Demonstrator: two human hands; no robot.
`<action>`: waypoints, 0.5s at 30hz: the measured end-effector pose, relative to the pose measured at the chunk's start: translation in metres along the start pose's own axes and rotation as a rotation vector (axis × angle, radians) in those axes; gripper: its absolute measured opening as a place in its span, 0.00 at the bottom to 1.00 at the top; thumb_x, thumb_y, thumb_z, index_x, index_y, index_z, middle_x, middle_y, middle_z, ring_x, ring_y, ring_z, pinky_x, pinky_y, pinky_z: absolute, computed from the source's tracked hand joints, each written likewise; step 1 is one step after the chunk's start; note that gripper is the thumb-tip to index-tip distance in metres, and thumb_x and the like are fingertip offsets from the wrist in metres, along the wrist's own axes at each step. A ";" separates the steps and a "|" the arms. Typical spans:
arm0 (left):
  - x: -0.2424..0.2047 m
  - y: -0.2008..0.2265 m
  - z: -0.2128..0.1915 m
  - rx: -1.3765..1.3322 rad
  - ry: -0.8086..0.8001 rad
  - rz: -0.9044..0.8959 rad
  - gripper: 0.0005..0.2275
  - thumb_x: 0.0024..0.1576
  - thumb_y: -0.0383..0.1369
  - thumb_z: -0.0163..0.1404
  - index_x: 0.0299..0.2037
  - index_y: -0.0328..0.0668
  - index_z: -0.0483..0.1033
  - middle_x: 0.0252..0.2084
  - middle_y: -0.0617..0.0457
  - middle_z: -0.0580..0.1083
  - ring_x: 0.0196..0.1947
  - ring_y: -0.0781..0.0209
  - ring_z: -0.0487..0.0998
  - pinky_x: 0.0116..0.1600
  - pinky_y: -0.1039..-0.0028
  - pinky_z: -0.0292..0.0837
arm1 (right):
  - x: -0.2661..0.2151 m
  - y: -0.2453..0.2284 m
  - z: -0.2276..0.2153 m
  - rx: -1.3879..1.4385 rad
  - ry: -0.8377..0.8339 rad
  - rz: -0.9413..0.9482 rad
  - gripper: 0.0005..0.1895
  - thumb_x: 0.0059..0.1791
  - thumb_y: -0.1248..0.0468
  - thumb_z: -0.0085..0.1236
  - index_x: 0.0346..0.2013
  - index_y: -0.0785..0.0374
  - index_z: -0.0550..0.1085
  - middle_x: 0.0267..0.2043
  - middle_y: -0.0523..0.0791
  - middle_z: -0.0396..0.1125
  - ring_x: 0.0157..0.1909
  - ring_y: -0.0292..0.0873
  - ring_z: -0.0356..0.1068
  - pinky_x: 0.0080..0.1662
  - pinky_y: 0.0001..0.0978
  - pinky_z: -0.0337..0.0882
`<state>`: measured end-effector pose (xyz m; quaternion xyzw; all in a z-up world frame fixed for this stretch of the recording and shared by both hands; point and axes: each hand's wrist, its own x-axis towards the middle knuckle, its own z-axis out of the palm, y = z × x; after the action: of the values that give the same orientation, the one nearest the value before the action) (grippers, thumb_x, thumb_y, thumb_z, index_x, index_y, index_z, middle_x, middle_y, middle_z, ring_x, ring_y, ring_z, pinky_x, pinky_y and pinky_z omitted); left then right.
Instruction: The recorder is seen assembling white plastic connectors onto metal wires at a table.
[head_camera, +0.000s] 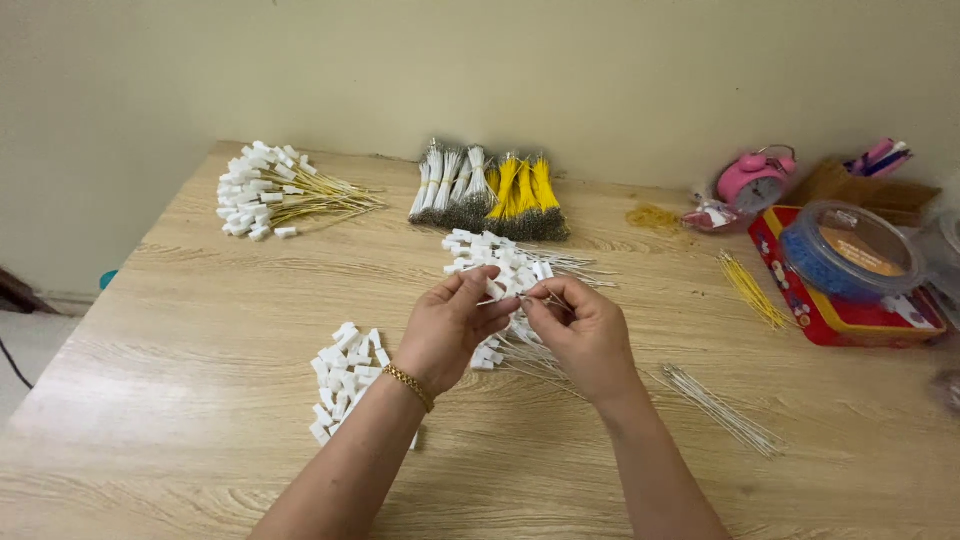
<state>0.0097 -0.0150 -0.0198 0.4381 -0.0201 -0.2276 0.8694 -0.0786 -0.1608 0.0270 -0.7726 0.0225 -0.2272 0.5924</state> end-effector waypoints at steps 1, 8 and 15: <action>-0.001 0.002 -0.001 0.000 0.004 0.000 0.15 0.64 0.37 0.50 0.54 0.34 0.75 0.41 0.46 0.78 0.42 0.49 0.85 0.46 0.65 0.83 | -0.001 -0.003 0.002 0.002 -0.003 0.001 0.05 0.47 0.71 0.62 0.37 0.63 0.79 0.20 0.39 0.65 0.24 0.29 0.62 0.28 0.19 0.64; -0.004 0.003 0.000 -0.165 0.002 -0.114 0.13 0.63 0.40 0.51 0.49 0.37 0.75 0.41 0.43 0.80 0.44 0.46 0.84 0.52 0.56 0.82 | -0.001 -0.009 0.007 -0.261 0.069 -0.226 0.05 0.43 0.72 0.67 0.32 0.61 0.80 0.24 0.46 0.69 0.24 0.35 0.68 0.28 0.26 0.71; -0.009 0.001 0.000 -0.185 -0.021 -0.126 0.12 0.62 0.40 0.54 0.45 0.39 0.76 0.41 0.42 0.81 0.44 0.47 0.84 0.52 0.57 0.82 | -0.001 -0.010 0.006 -0.438 0.101 -0.372 0.05 0.44 0.69 0.68 0.31 0.57 0.79 0.23 0.44 0.67 0.25 0.41 0.70 0.30 0.31 0.70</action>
<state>0.0022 -0.0112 -0.0177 0.3542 0.0194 -0.2873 0.8897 -0.0797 -0.1523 0.0346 -0.8606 -0.0415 -0.3600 0.3579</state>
